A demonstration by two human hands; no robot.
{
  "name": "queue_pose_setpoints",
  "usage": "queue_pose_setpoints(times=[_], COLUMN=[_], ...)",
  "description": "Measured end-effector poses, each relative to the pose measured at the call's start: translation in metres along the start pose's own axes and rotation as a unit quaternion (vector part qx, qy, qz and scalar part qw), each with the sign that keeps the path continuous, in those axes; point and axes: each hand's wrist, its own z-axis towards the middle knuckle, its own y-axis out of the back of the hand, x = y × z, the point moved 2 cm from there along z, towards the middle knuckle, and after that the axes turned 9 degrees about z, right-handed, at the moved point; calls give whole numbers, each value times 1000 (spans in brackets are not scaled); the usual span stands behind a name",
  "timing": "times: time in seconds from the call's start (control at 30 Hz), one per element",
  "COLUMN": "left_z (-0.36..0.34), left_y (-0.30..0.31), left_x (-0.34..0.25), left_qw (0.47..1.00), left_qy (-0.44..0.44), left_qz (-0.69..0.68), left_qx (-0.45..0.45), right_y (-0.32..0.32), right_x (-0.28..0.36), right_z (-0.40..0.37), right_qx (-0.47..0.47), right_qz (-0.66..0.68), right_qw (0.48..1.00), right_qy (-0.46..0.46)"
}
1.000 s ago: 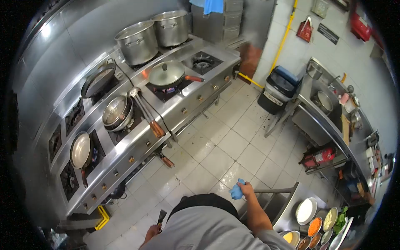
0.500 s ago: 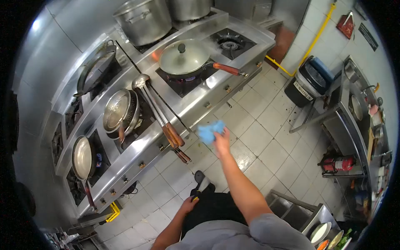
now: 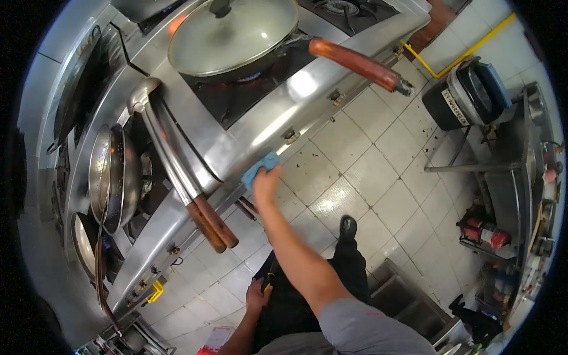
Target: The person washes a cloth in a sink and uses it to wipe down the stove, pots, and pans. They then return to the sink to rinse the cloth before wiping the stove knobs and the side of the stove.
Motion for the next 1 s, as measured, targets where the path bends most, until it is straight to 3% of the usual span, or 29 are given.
queue_pose_setpoints(times=[0.03,0.1,0.13,0.2,0.23,0.37,0.43,0.57,0.63,0.73,0.83,0.9,0.93,1.0], left_z=[4,0,-6,-8,-10,-19,-23,-25,-27,-26,-31,-27,-28,-32], left_y=[-2,-10,-12,-16,-17,-26,-30,-37,-36,-43,-47,-49,-51,-54], left_x=[-5,-14,-16,-23,-26,-45,-53,-76,-80,-88,-92,-94,-92,-89], left_qw=[1000,1000,1000,999,999,996,996,995,994,993,994,993,993,992], left_qy=[-1,-4,2,31,37,80,87,92,101,118,106,115,119,118], left_qz=[-1,11,10,11,8,-4,-3,17,24,15,20,25,25,28], left_qx=[-1,-3,-3,-21,-28,-30,-26,-22,-19,-16,-27,-9,-7,-23], right_y=[-3,-5,1,14,23,-3,-10,-1,7,17,37,40,43,52], right_x=[-1,-6,-48,-132,-126,13,30,5,5,107,144,159,156,141], right_z=[-2,-16,21,89,108,26,-5,36,60,35,79,119,140,175], right_qx=[1,-5,8,-25,-20,24,59,38,106,158,129,183,183,170], right_qz=[0,-90,55,365,319,332,297,185,168,164,64,136,135,-4], right_qw=[1000,983,994,930,927,913,944,977,936,926,965,966,965,985], right_qy=[2,159,92,-37,-197,-236,-129,-95,-292,-300,-218,-124,-129,27])
